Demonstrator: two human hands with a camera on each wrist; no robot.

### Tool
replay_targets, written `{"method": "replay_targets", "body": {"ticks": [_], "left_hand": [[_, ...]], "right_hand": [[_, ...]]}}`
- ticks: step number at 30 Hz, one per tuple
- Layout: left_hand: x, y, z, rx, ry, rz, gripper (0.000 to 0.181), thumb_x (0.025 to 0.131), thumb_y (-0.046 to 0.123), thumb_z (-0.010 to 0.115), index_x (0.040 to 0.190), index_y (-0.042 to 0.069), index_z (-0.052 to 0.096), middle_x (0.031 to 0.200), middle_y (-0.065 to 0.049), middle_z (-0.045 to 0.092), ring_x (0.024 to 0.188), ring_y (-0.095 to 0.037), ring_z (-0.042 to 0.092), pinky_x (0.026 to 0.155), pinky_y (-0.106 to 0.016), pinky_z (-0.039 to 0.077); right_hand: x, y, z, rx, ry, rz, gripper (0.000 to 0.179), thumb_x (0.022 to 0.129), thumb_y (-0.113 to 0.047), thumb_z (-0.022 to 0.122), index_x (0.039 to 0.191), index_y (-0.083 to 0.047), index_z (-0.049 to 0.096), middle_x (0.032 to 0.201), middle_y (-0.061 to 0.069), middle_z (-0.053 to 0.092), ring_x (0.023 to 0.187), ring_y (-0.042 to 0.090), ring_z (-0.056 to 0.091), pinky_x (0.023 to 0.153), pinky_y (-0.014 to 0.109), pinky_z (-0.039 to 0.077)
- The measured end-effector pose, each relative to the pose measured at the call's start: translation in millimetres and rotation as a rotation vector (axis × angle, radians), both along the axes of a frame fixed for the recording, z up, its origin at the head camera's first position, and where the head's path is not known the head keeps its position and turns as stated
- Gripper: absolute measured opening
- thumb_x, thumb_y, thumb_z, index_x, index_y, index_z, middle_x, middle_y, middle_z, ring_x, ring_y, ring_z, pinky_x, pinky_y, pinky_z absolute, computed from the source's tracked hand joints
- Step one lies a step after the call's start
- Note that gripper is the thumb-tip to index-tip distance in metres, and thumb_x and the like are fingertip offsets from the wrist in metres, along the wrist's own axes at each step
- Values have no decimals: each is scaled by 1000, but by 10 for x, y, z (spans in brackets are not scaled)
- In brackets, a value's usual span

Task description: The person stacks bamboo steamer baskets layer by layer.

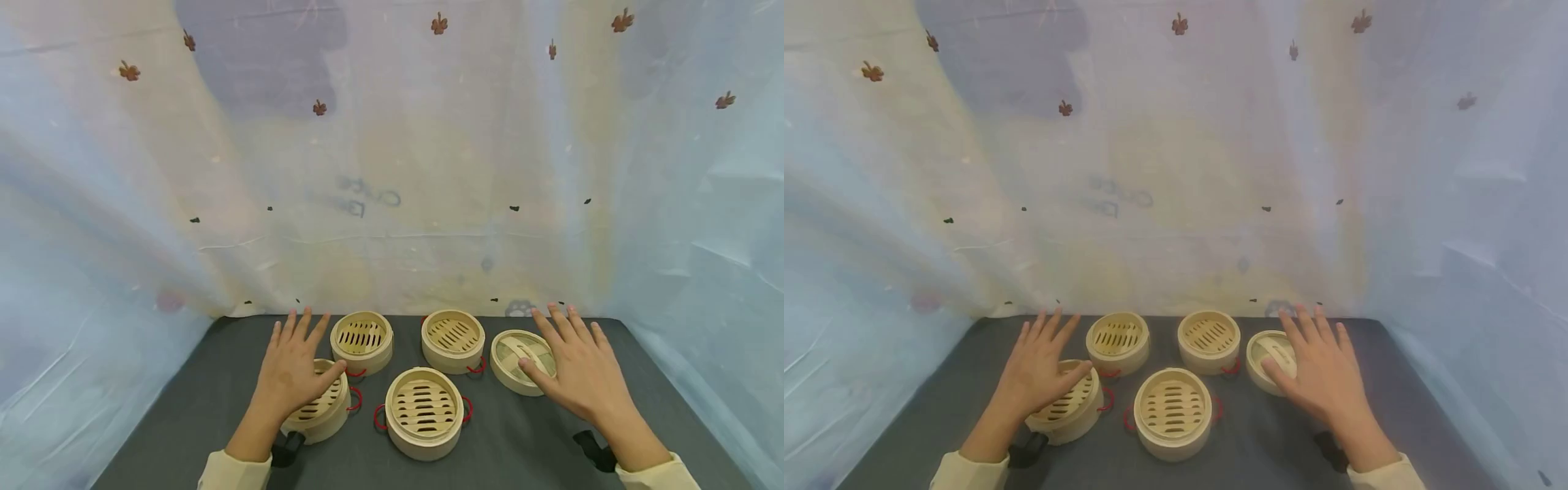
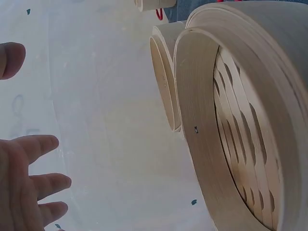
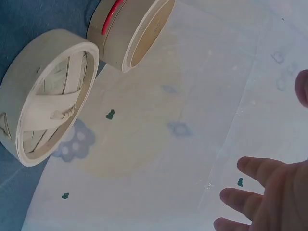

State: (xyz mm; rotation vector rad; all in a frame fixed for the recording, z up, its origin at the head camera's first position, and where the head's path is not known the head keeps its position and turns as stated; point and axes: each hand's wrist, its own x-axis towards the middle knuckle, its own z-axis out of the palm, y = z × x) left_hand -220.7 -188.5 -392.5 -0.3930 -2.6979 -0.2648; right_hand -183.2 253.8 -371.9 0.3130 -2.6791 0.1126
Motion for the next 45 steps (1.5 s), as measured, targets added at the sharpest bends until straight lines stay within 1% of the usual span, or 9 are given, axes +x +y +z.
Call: {"method": "replay_targets", "body": {"ticks": [6, 11, 14, 19, 25, 29, 32, 38, 45], "left_hand": [[36, 0, 11, -3, -15, 0, 87, 82, 69, 55, 151, 21, 34, 156, -21, 26, 145, -45, 18, 114, -62, 16], [69, 18, 15, 5, -28, -2, 87, 82, 68, 57, 152, 22, 32, 157, -20, 25, 146, -44, 17, 115, -60, 16], [87, 35, 18, 17, -13, -13, 87, 81, 65, 60, 152, 21, 33, 156, -21, 26, 146, -44, 18, 115, -61, 17], [127, 32, 26, 19, 29, -28, 86, 81, 64, 61, 151, 21, 35, 155, -21, 30, 144, -44, 22, 113, -61, 21], [203, 19, 64, 20, 52, -40, 83, 82, 60, 62, 151, 24, 35, 153, -18, 34, 144, -42, 25, 112, -58, 27], [243, 26, 77, 29, 84, -63, 82, 80, 56, 66, 150, 23, 37, 151, -20, 38, 142, -43, 28, 111, -58, 30], [257, 33, 84, 28, 103, -73, 82, 80, 55, 67, 149, 22, 38, 150, -20, 39, 141, -44, 30, 110, -58, 31], [306, 43, 81, 32, 69, -71, 81, 79, 56, 67, 148, 21, 40, 150, -19, 39, 141, -44, 31, 107, -59, 34], [367, 45, 0, 50, 71, -83, 82, 78, 57, 68, 147, 23, 41, 147, -19, 43, 139, -42, 35, 104, -58, 38]], "right_hand": [[26, -30, 4, -146, -36, 94, 80, 89, -54, 57, 154, -20, 24, 155, 17, 32, 141, 43, 29, 103, 67, 26], [45, -37, -19, -286, -95, 162, 81, 88, -46, 64, 154, -26, 22, 153, 18, 34, 141, 44, 29, 100, 69, 28], [70, -39, -20, -362, -136, 174, 84, 86, -43, 67, 154, -30, 20, 154, 17, 33, 139, 45, 29, 93, 72, 30], [75, -75, -50, -463, -190, 199, 88, 83, -39, 70, 154, -34, 19, 153, 18, 31, 134, 49, 34, 85, 74, 34], [42, -121, -117, -506, -205, 231, 90, 81, -39, 73, 153, -37, 20, 152, 18, 32, 132, 48, 37, 85, 73, 36], [41, -151, -187, -525, -195, 248, 91, 78, -38, 76, 152, -37, 23, 151, 14, 35, 130, 43, 41, 86, 69, 39], [38, -174, -228, -534, -200, 256, 91, 78, -38, 76, 151, -38, 23, 151, 11, 35, 132, 41, 40, 87, 68, 39], [57, -244, -319, -545, -222, 279, 92, 77, -40, 78, 151, -37, 24, 155, 10, 32, 137, 44, 35, 89, 71, 37], [90, -336, -488, -608, -290, 323, 91, 78, -39, 78, 152, -30, 26, 154, 14, 33, 137, 44, 34, 96, 68, 36]]}}
